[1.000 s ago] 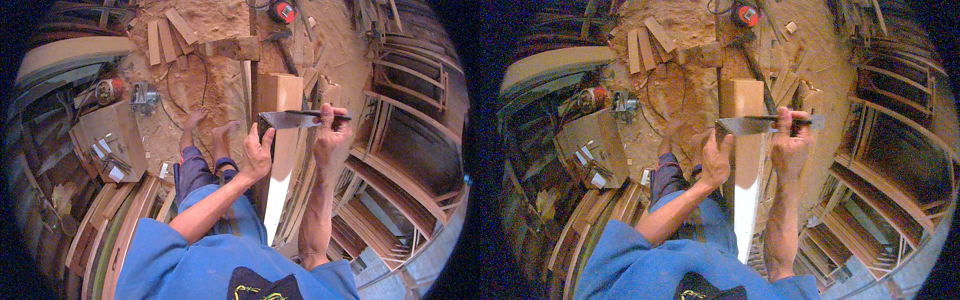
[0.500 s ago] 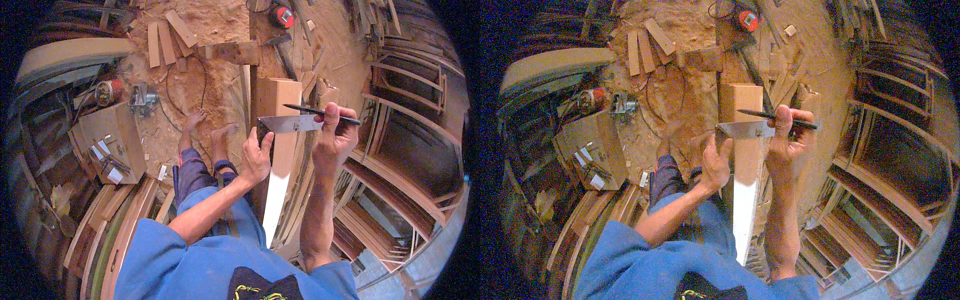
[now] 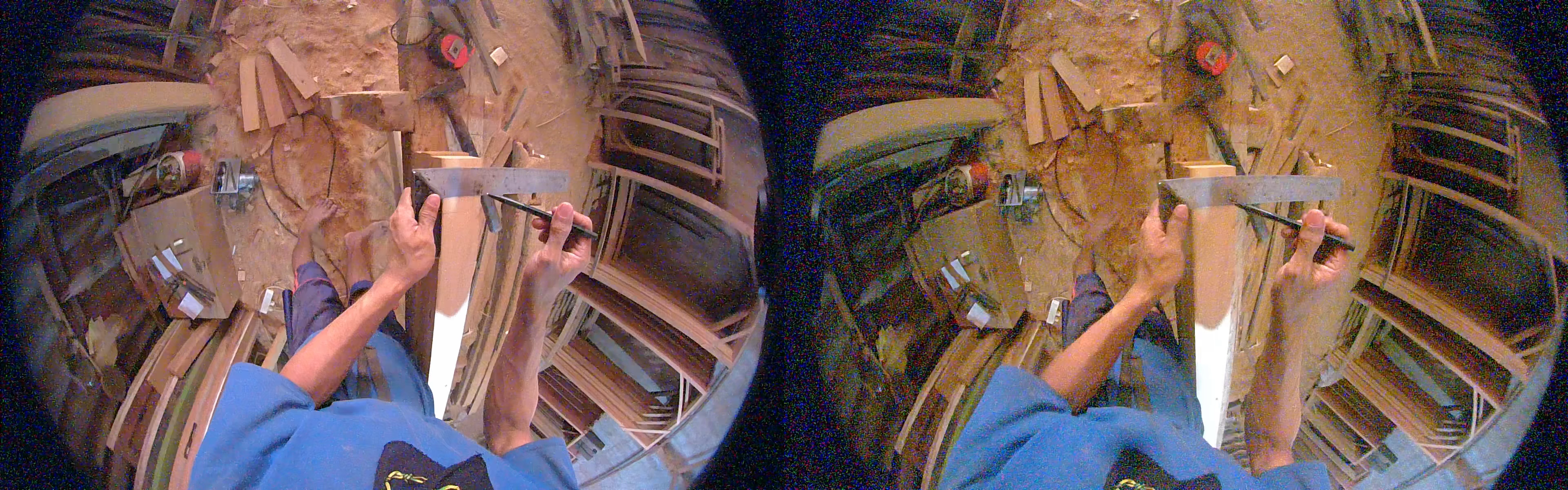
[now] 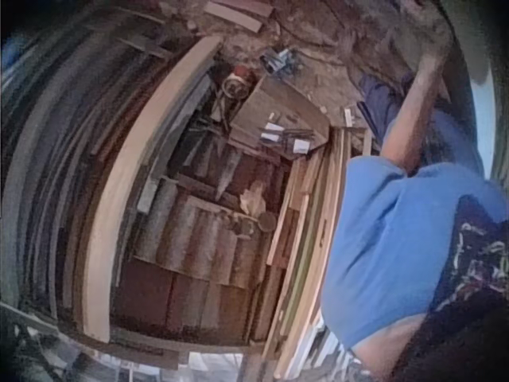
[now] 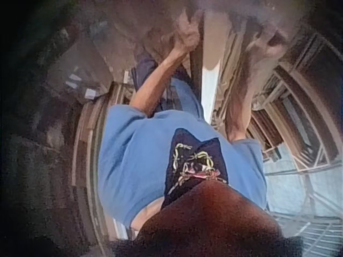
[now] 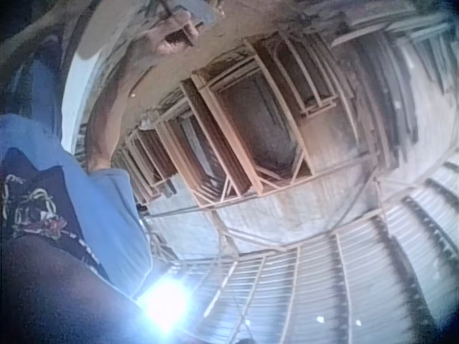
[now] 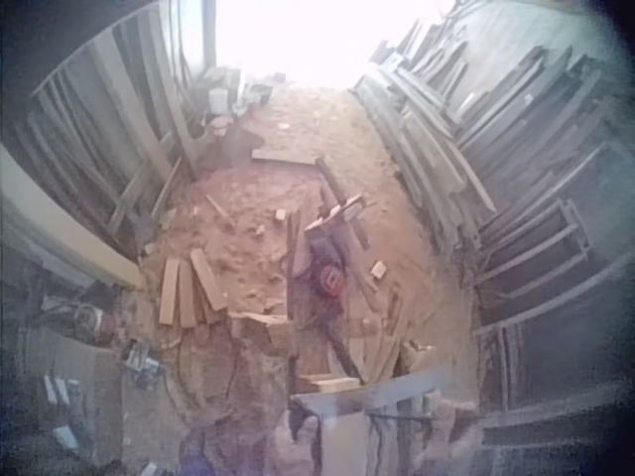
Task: The person measures and marks a wooden plank using a metal square and pencil, then uses a wooden marking gauge to scribe lines along the plank. The person repeatedly positions the tools, draws lines, and repositions the plank to continue marking.
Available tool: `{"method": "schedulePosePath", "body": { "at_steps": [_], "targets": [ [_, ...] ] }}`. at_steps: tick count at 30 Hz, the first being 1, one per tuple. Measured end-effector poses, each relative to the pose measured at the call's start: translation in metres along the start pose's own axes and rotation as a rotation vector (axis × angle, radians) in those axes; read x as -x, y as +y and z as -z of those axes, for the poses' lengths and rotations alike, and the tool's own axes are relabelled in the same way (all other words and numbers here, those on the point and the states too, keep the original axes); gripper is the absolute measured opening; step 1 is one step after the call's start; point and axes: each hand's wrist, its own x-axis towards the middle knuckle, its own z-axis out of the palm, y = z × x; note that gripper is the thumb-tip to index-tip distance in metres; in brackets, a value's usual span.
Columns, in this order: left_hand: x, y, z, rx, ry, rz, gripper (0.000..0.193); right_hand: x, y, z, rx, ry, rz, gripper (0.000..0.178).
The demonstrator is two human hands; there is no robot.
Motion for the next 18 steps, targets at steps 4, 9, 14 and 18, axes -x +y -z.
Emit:
{"method": "schedulePosePath", "body": {
  "at_steps": [4, 9, 14, 18],
  "targets": [
    [-0.003, 0.004, -0.001, -0.111, 0.064, -0.069, 0.054, -0.001, 0.002, 0.0, 0.004, -0.005, 0.016, 0.022],
    [-0.002, 0.014, 0.004, -0.068, -0.015, 0.025, 0.053, -0.004, 0.002, -0.007, 0.012, -0.002, 0.047, 0.022],
    [0.0, 0.02, 0.005, -0.133, 0.019, 0.01, 0.058, -0.005, 0.002, -0.012, 0.003, 0.021, 0.037, 0.023],
    [-0.002, 0.016, 0.004, -0.121, 0.007, 0.03, 0.062, -0.006, 0.002, -0.012, 0.053, -0.007, 0.041, 0.024]
  ]
}}
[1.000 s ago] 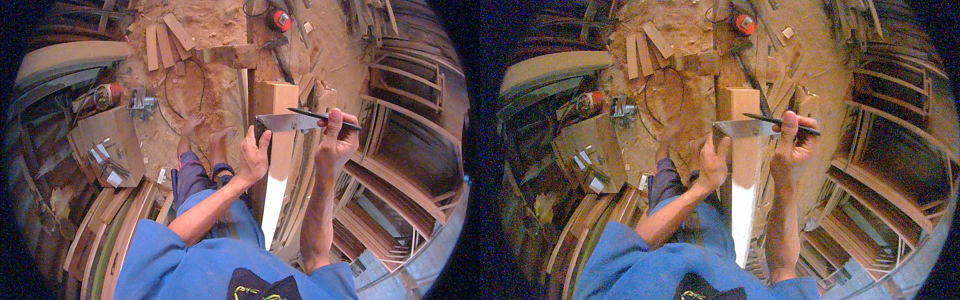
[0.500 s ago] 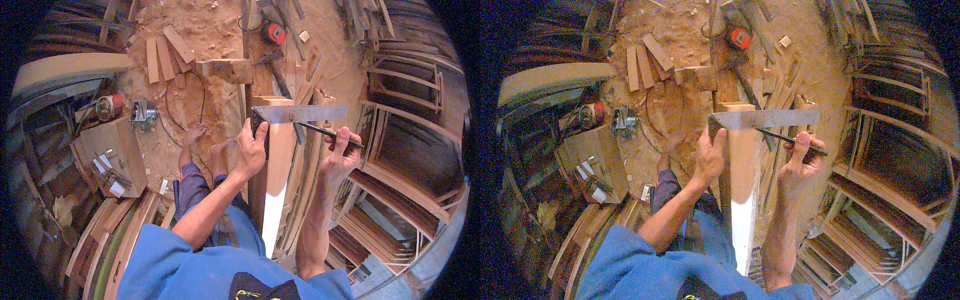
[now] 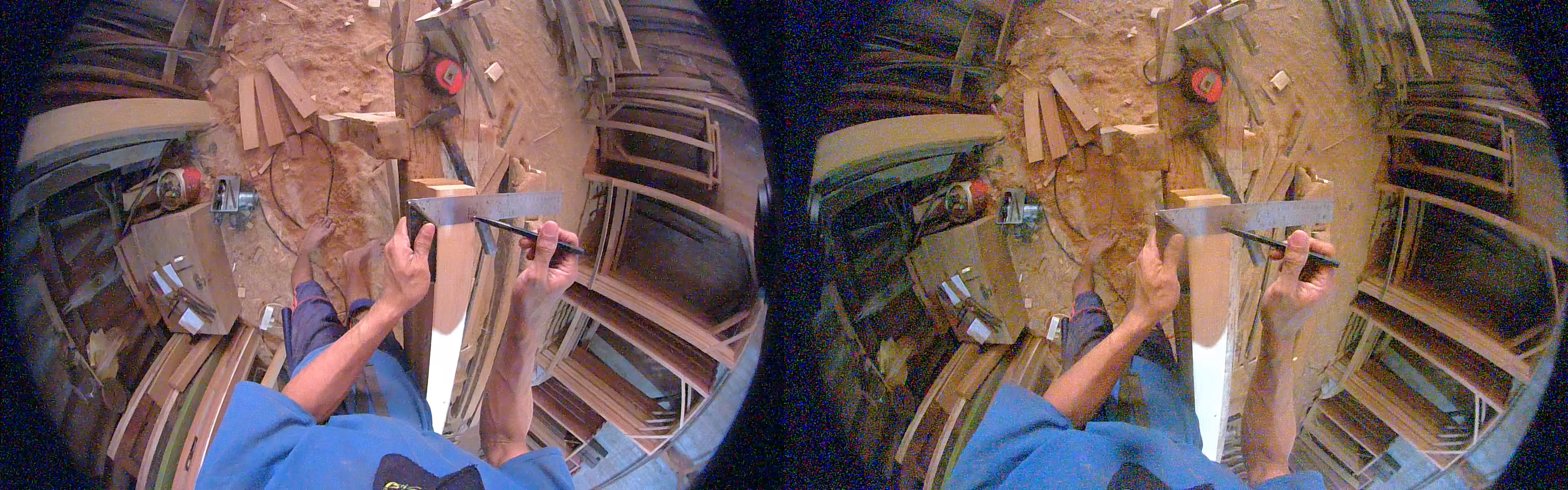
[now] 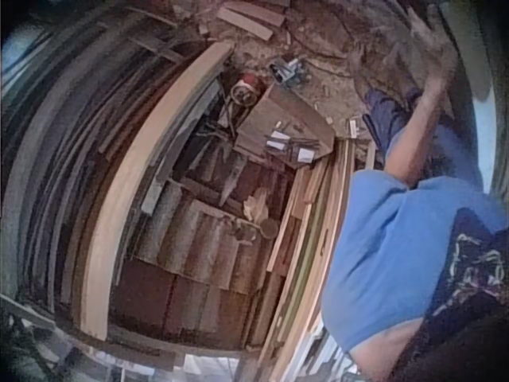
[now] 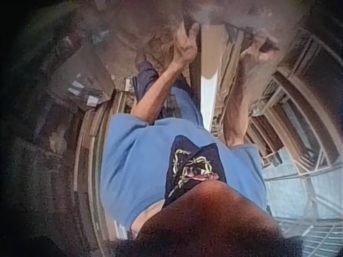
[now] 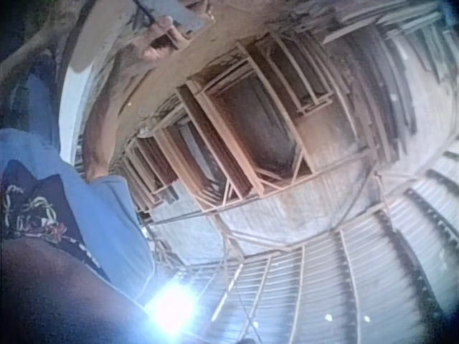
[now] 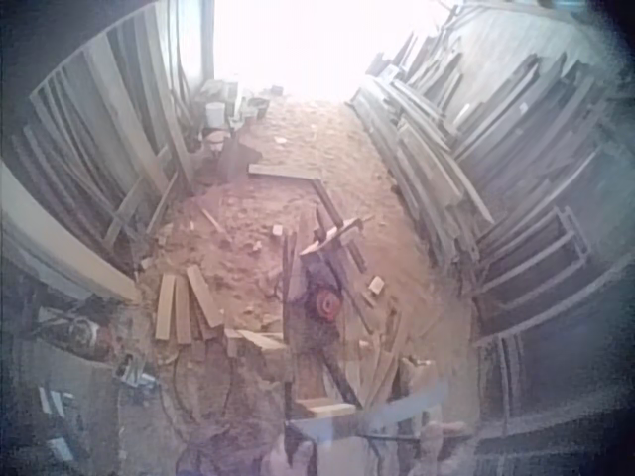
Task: The person measures and marks a wooden plank using a metal square and pencil, then uses a wooden marking gauge to scribe lines along the plank. The person repeatedly positions the tools, draws lines, and repositions the plank to continue marking.
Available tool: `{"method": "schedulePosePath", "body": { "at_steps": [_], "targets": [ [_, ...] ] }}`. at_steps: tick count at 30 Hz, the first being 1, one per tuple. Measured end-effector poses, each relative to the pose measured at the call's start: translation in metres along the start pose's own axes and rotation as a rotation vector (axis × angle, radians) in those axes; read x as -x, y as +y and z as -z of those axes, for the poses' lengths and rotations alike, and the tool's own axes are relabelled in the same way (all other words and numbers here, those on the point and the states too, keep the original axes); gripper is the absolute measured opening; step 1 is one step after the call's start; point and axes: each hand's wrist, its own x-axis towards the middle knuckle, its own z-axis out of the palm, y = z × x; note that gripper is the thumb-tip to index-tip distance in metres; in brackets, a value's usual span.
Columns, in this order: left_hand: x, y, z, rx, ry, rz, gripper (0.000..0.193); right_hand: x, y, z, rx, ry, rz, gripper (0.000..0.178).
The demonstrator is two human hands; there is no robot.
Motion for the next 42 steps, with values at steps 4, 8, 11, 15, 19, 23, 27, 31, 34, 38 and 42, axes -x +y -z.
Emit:
{"method": "schedulePosePath", "body": {
  "at_steps": [4, 8, 11, 15, 19, 23, 27, 31, 34, 38, 42],
  "targets": [
    [0.0, -0.004, 0.0, 0.007, 0.007, -0.019, 0.061, 0.0, 0.0, -0.003, -0.014, -0.008, -0.004, 0.024],
    [0.001, -0.003, 0.001, 0.005, -0.019, -0.025, 0.058, 0.0, -0.003, -0.01, 0.001, -0.001, -0.048, 0.025],
    [-0.002, -0.001, 0.001, 0.07, -0.032, -0.034, 0.057, -0.004, -0.006, -0.016, 0.005, -0.023, -0.041, 0.025],
    [-0.002, 0.002, 0.002, 0.027, -0.038, -0.006, 0.057, -0.008, -0.012, -0.022, 0.035, -0.043, -0.037, 0.026],
    [-0.002, 0.001, 0.002, 0.065, -0.062, 0.009, 0.059, -0.009, -0.014, -0.029, 0.033, -0.052, -0.034, 0.027],
    [-0.001, -0.001, 0.002, 0.01, -0.046, 0.015, 0.065, -0.009, -0.015, -0.033, 0.026, -0.048, -0.046, 0.025],
    [-0.001, -0.001, 0.003, 0.037, -0.067, 0.015, 0.069, -0.011, -0.012, -0.035, -0.014, -0.072, -0.044, 0.022],
    [0.001, 0.002, 0.003, 0.004, -0.057, 0.029, 0.068, -0.014, -0.002, -0.045, 0.0, -0.135, -0.065, 0.024],
    [0.0, 0.003, 0.0, 0.008, -0.04, 0.06, 0.066, -0.018, 0.004, -0.053, 0.095, -0.279, -0.053, 0.025],
    [0.0, 0.001, -0.003, -0.043, 0.021, 0.066, 0.067, -0.035, -0.004, -0.049, 0.199, -0.301, -0.036, 0.026],
    [0.002, 0.001, -0.003, -0.04, 0.018, 0.068, 0.07, -0.051, -0.021, -0.027, 0.674, -0.242, 0.237, 0.028]
  ]
}}
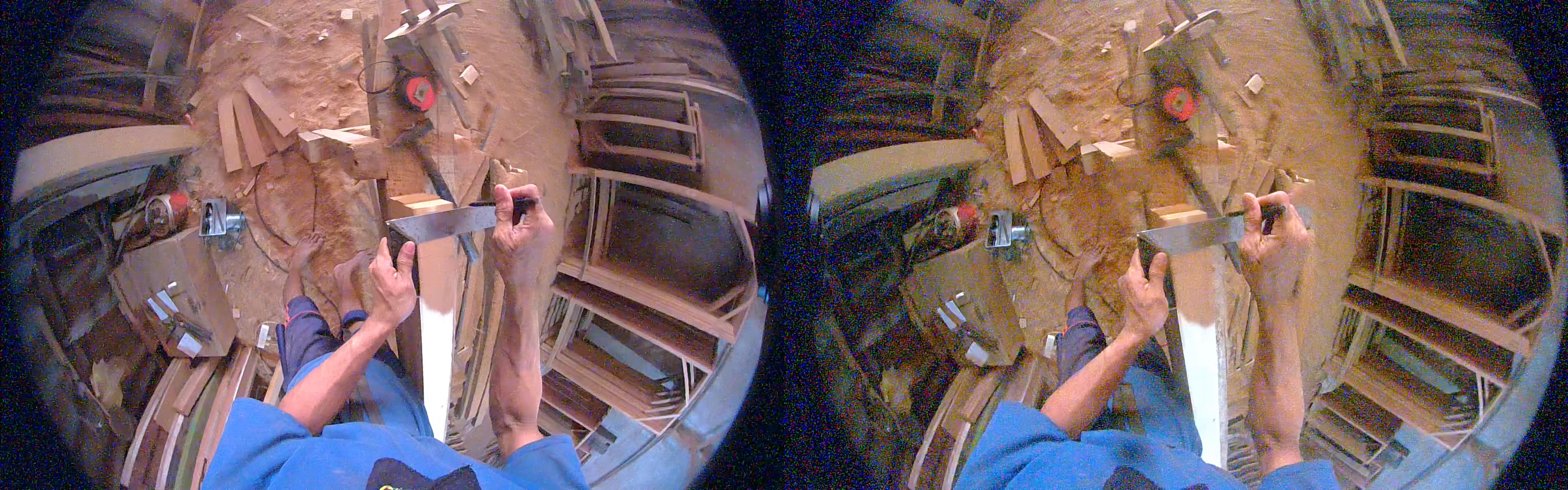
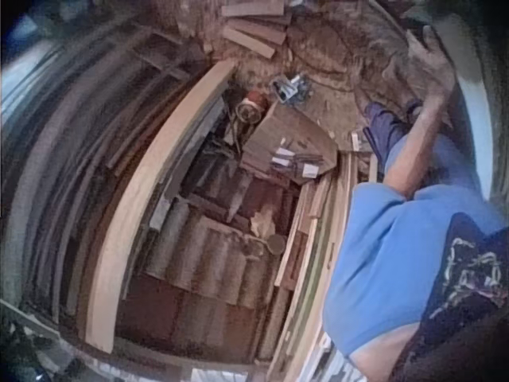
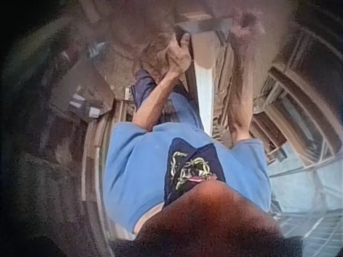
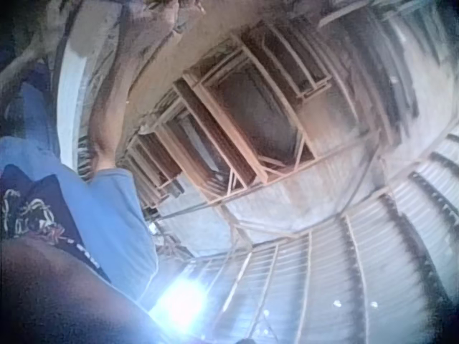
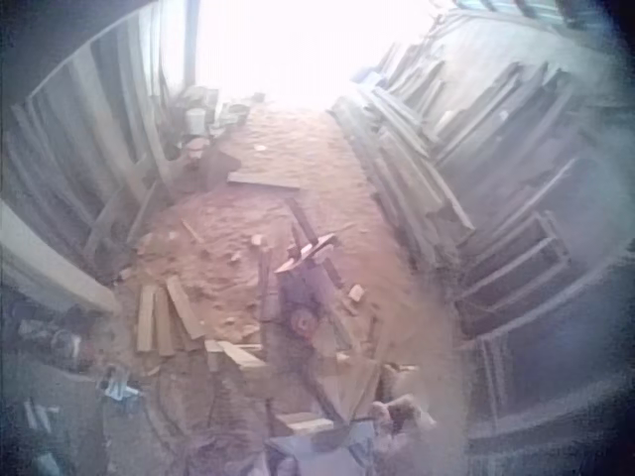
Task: The person measures and marks a wooden plank using a metal square and pencil, then uses a wooden marking gauge to scribe lines along the plank. The person repeatedly positions the tools, draws lines, and repositions the plank to continue marking.
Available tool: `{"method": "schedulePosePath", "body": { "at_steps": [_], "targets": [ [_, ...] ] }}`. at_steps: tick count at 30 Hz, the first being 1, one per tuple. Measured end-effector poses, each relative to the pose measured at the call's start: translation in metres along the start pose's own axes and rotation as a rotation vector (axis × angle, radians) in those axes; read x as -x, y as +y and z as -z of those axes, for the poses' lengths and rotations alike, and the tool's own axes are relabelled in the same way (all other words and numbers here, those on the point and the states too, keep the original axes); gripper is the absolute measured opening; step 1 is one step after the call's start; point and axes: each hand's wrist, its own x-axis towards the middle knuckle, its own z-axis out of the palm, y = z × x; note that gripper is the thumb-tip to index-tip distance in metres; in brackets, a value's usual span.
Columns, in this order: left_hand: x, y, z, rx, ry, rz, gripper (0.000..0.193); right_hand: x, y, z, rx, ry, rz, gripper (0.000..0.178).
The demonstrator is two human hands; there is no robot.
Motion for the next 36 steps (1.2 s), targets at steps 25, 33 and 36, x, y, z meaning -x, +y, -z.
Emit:
{"method": "schedulePosePath", "body": {
  "at_steps": [25, 33, 36],
  "targets": [
    [0.271, -0.006, 0.015, -0.264, -1.783, -0.737, 0.05, 0.481, -0.024, 0.07, -0.791, 0.996, -0.914, 0.043],
    [0.411, -0.098, 0.033, -0.422, -2.126, -1.064, 0.047, 0.652, -0.02, 0.069, -0.825, 1.252, -1.328, 0.044],
    [0.48, -0.127, 0.049, -0.627, -2.311, -1.109, 0.061, 0.715, -0.017, 0.066, -0.886, 1.313, -1.272, 0.039]
  ]
}}
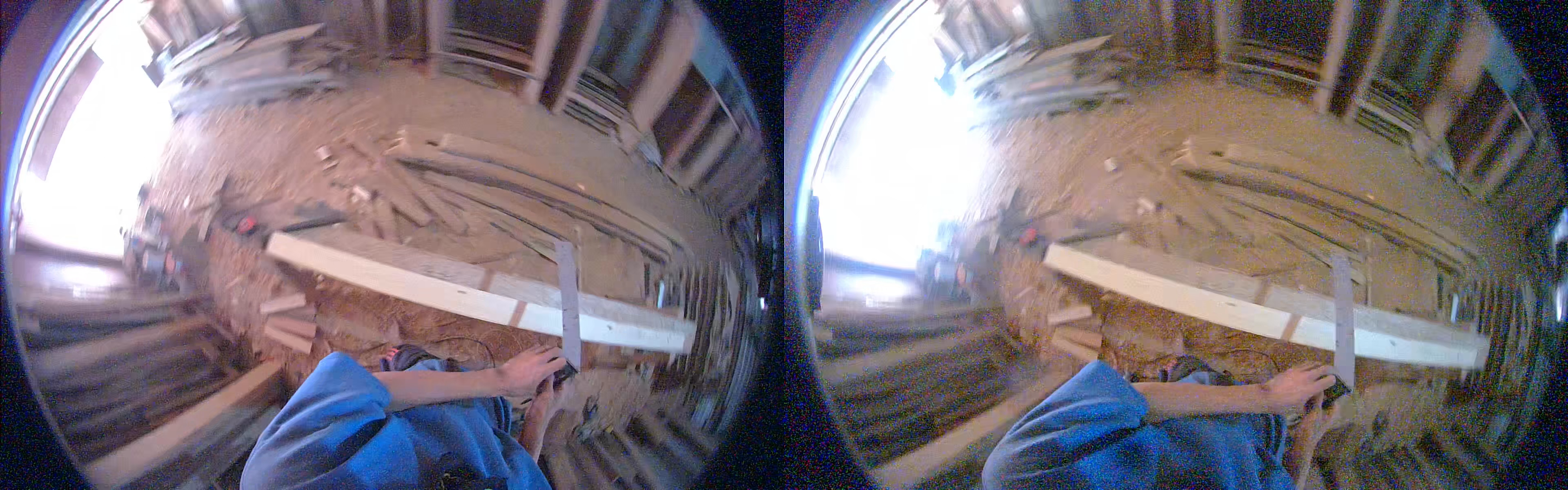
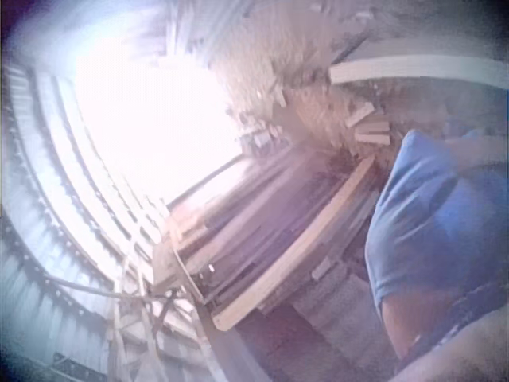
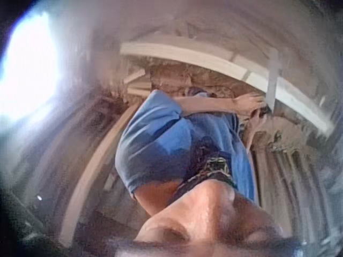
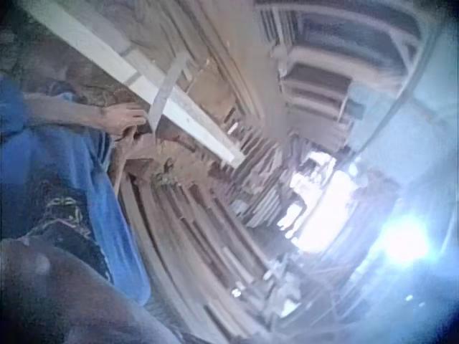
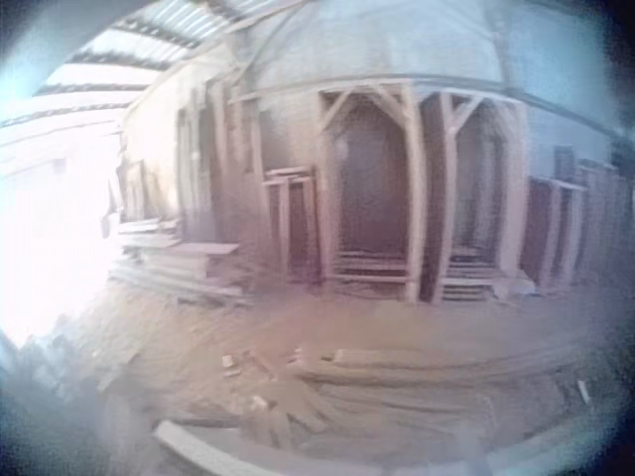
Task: The person measures and marks a wooden plank using a metal square and pencil, then uses a wooden marking gauge to scribe lines along the plank. The person repeatedly positions the tools, draws lines, and repositions the plank to continue marking.
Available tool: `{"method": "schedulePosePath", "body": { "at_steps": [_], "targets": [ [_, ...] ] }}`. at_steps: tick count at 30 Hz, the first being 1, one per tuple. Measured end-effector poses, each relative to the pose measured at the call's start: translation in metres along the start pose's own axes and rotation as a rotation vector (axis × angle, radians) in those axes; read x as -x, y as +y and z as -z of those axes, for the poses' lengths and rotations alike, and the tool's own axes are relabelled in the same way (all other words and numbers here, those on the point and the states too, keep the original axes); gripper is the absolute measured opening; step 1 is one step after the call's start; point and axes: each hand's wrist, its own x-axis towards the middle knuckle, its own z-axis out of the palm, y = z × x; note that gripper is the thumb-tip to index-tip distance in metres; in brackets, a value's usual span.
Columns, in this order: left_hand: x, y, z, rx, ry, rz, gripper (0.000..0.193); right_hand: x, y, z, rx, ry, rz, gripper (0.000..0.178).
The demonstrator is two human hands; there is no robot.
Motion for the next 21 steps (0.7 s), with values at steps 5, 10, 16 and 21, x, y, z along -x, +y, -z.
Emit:
{"method": "schedulePosePath", "body": {
  "at_steps": [5, 10, 16, 21],
  "targets": [
    [-0.061, 0.055, -0.043, 0.215, -0.21, 0.167, 0.071, -0.007, -0.012, 0.104, 0.134, 0.184, -0.173, 0.025],
    [-0.126, 0.107, -0.058, -0.028, -0.316, -0.061, 0.071, -0.041, -0.003, 0.19, 0.133, 0.278, -0.199, 0.025],
    [-0.181, 0.135, -0.055, -0.277, -0.813, -0.013, 0.072, -0.066, 0.016, 0.237, -0.275, 0.461, -0.091, 0.019],
    [-0.25, 0.123, -0.117, -0.056, -0.726, -0.129, 0.072, -0.119, 0.029, 0.307, -0.4, 0.408, -0.175, 0.018]
  ]
}}
